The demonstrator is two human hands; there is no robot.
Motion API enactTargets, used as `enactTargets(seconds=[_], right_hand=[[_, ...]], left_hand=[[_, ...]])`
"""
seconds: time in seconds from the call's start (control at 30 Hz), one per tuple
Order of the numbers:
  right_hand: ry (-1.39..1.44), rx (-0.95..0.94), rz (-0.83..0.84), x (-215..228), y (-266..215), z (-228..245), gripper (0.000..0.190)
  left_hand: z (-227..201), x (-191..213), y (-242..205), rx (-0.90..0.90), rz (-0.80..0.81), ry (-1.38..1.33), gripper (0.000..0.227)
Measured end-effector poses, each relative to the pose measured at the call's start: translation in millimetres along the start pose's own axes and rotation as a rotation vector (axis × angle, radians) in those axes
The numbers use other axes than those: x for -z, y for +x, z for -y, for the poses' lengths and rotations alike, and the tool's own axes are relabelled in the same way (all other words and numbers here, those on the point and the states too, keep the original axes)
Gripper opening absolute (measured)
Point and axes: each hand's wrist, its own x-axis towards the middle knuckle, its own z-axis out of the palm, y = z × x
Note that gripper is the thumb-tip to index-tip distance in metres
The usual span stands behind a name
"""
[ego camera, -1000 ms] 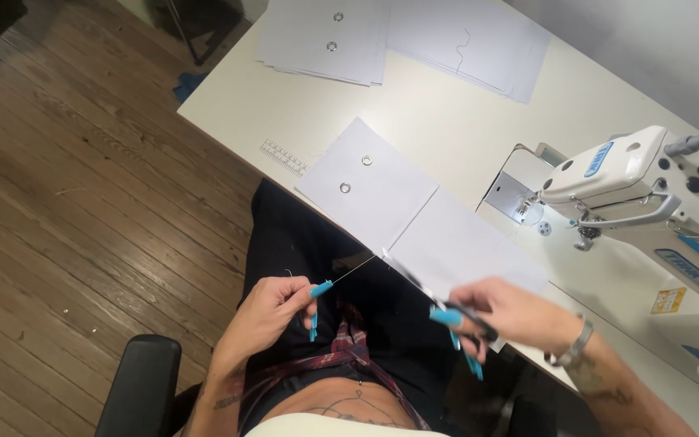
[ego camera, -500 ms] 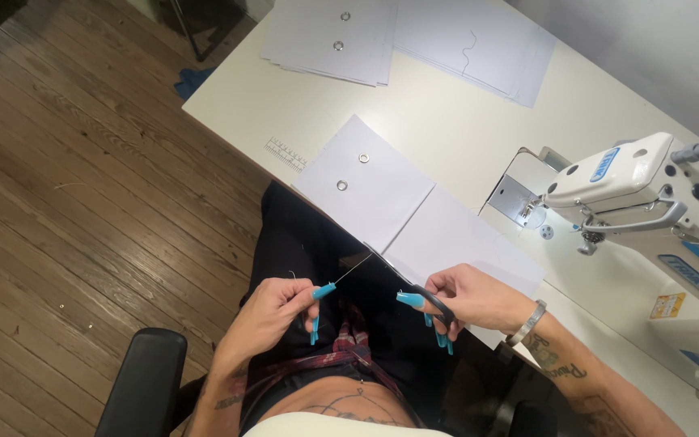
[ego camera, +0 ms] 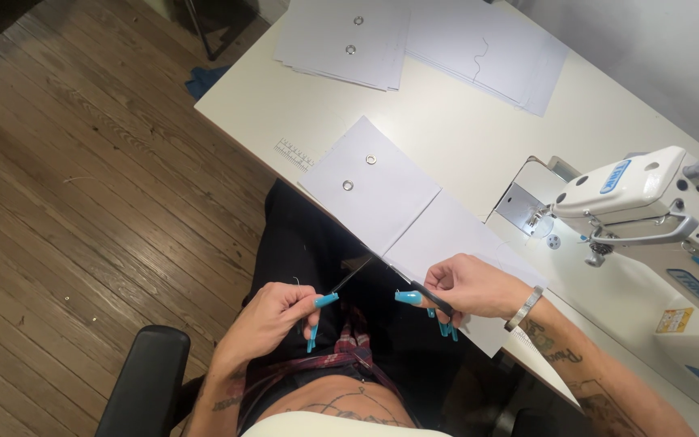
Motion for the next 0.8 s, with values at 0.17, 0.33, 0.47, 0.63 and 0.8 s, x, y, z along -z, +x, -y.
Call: enactTargets(seconds=[0.17,0.33,0.47,0.63,0.8], right_hand=[[-0.023,0.011,0.042,0.2,-9.4,-3.7,0.023],[0.076,-0.080,-0.011,21.6,-31.5,-23.9,0.013],[0.265,0.359,-0.207,27.4,-32.2,-43.3,0.025],[0.323,0.479,-0.297,16.5,-15.3,-25.2,0.033],[0.307,0.598,-0.367,11.7,18.5,-11.2,0.036]], left_hand=[[2.0,0.4,-5.1,0.125,-0.225,0.227,0.031],[2.4,-10.0,3.3,-0.043,-0.795,0.807,0.047],[-12.9,-34.2,26.3,0.131,-0.508,0.490,0.019],[-38.7,-73.1,48.0,0.023,-0.310,0.184,0.040],[-29.6,-80.8,60.6,-0.105,-0.348,-0.168,0.029]])
